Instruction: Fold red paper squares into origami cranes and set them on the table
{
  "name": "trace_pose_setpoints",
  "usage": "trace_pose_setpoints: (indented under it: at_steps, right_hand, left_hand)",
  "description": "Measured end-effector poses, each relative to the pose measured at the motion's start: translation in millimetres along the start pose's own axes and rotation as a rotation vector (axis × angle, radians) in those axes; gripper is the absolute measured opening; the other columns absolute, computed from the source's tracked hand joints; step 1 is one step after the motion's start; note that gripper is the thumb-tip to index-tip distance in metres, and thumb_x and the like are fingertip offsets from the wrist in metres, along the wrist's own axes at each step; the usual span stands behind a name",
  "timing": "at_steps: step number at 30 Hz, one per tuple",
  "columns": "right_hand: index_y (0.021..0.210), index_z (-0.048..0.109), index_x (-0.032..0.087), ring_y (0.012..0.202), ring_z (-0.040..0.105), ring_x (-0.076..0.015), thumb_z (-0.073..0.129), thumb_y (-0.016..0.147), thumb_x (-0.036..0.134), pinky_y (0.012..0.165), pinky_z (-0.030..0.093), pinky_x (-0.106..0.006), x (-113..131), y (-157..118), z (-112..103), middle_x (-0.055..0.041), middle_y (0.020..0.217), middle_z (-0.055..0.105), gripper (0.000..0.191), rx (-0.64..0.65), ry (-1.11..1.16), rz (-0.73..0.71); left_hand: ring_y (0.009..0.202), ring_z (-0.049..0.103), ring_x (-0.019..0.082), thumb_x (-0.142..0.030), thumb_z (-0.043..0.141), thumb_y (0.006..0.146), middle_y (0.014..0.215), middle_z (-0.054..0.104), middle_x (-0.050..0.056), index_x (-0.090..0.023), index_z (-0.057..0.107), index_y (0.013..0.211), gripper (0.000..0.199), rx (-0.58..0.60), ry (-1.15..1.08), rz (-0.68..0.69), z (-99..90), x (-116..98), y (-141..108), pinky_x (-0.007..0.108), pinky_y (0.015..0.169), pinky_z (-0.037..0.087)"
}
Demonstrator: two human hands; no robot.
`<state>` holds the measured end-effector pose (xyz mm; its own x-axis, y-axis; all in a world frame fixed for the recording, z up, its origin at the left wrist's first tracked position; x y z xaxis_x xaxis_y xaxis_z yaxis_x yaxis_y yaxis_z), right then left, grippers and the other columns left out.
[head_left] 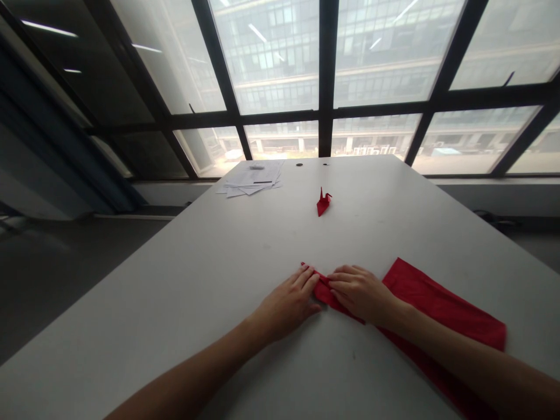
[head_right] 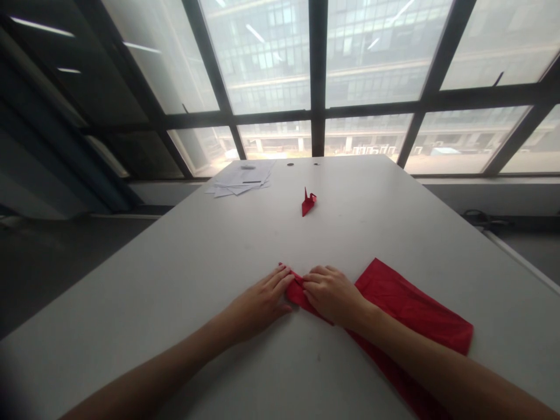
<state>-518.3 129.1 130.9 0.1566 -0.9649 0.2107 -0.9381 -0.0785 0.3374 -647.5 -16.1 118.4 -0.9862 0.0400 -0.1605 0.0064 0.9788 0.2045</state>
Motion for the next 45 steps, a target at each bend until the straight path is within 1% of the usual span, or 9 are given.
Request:
trace_pose_setpoints:
  at_steps: [8, 13, 16, 26, 31, 35, 37, 41, 45]
  right_hand:
    - [0.120, 0.068, 0.019, 0.127, 0.055, -0.0267, 0.050, 0.099, 0.032, 0.109, 0.041, -0.044, 7, -4, -1, -0.0095, 0.129, 0.067, 0.030, 0.090, -0.019, 0.049]
    - [0.146, 0.041, 0.001, 0.144, 0.031, -0.0396, 0.048, 0.090, 0.067, 0.116, 0.029, -0.057, 30, -20, 7, -0.0276, 0.152, 0.036, 0.087, 0.235, -0.059, 0.179]
    - [0.151, 0.031, -0.001, 0.147, 0.018, -0.0426, 0.040, 0.089, 0.074, 0.116, 0.021, -0.065, 40, -25, 5, -0.0290, 0.156, 0.022, 0.098, 0.336, -0.017, 0.176]
    - [0.154, 0.022, 0.004, 0.149, 0.011, -0.0388, 0.033, 0.091, 0.074, 0.120, 0.012, -0.061, 41, -23, -2, -0.0238, 0.159, 0.016, 0.095, 0.385, 0.019, 0.313]
    - [0.155, 0.019, 0.005, 0.149, 0.010, -0.0370, 0.034, 0.090, 0.075, 0.120, 0.011, -0.060, 37, -23, 6, -0.0225, 0.160, 0.013, 0.096, 0.389, 0.074, 0.256]
    - [0.154, 0.023, 0.002, 0.149, 0.012, -0.0378, 0.036, 0.090, 0.074, 0.119, 0.012, -0.062, 38, -24, 6, -0.0245, 0.158, 0.017, 0.097, 0.375, 0.096, 0.260]
    - [0.153, 0.030, 0.005, 0.148, 0.019, -0.0377, 0.038, 0.092, 0.072, 0.119, 0.014, -0.063, 38, -20, 3, -0.0239, 0.157, 0.025, 0.091, 0.334, 0.110, 0.272]
    - [0.133, 0.061, 0.021, 0.133, 0.050, -0.0272, 0.029, 0.104, 0.048, 0.116, 0.029, -0.056, 24, -4, -5, -0.0117, 0.141, 0.057, 0.051, 0.113, 0.154, 0.336]
    - [0.136, 0.057, 0.017, 0.136, 0.048, -0.0235, 0.035, 0.103, 0.036, 0.114, 0.037, -0.044, 6, 3, 2, -0.0117, 0.145, 0.053, 0.045, -0.031, 0.138, 0.317]
  left_hand:
    - [0.145, 0.032, 0.032, -0.050, 0.058, 0.092, 0.152, 0.040, 0.022, -0.008, 0.038, 0.147, 0.072, 0.013, 0.093, -0.026, 4.3, 1, -1, 0.045, 0.119, 0.031]
    - [0.148, 0.026, 0.031, -0.056, 0.047, 0.095, 0.156, 0.032, 0.022, -0.004, 0.037, 0.147, 0.075, 0.077, 0.124, -0.037, 4.7, 3, 0, 0.043, 0.119, 0.030]
    - [0.147, 0.027, 0.030, -0.061, 0.041, 0.096, 0.156, 0.034, 0.021, -0.005, 0.033, 0.150, 0.078, 0.084, 0.108, -0.058, 2.1, 4, 1, 0.042, 0.119, 0.031]
    - [0.150, 0.018, 0.030, -0.066, 0.035, 0.095, 0.161, 0.024, 0.017, -0.016, 0.031, 0.152, 0.076, 0.122, 0.079, -0.032, 0.9, 2, 1, 0.047, 0.120, 0.023]
    - [0.151, 0.015, 0.027, -0.065, 0.032, 0.097, 0.162, 0.019, 0.014, -0.021, 0.017, 0.157, 0.076, 0.182, 0.022, -0.005, 0.5, 4, 0, 0.046, 0.121, 0.018]
    - [0.150, 0.015, 0.030, -0.067, 0.033, 0.096, 0.164, 0.014, 0.012, -0.027, 0.020, 0.156, 0.074, 0.201, 0.028, 0.002, -1.9, 3, 0, 0.049, 0.121, 0.019]
    - [0.150, 0.015, 0.031, -0.067, 0.031, 0.095, 0.164, 0.014, 0.012, -0.027, 0.022, 0.156, 0.074, 0.210, 0.033, -0.003, -2.5, 2, 0, 0.049, 0.120, 0.019]
    - [0.151, 0.016, 0.029, -0.067, 0.030, 0.096, 0.164, 0.016, 0.008, -0.028, 0.019, 0.157, 0.073, 0.199, 0.039, 0.004, -2.8, 2, 0, 0.050, 0.120, 0.020]
    - [0.151, 0.015, 0.028, -0.067, 0.029, 0.096, 0.162, 0.022, 0.006, -0.027, 0.017, 0.157, 0.074, 0.181, 0.063, 0.012, -0.9, 1, -1, 0.050, 0.120, 0.019]
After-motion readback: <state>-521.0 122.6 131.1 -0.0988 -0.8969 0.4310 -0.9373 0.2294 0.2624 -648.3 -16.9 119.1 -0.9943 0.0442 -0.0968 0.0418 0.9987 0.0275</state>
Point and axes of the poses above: each hand's wrist, its own y-axis towards the middle knuckle, its own z-axis out of the palm, x = y × z, the point moved 3 cm from there along y, towards the middle knuckle
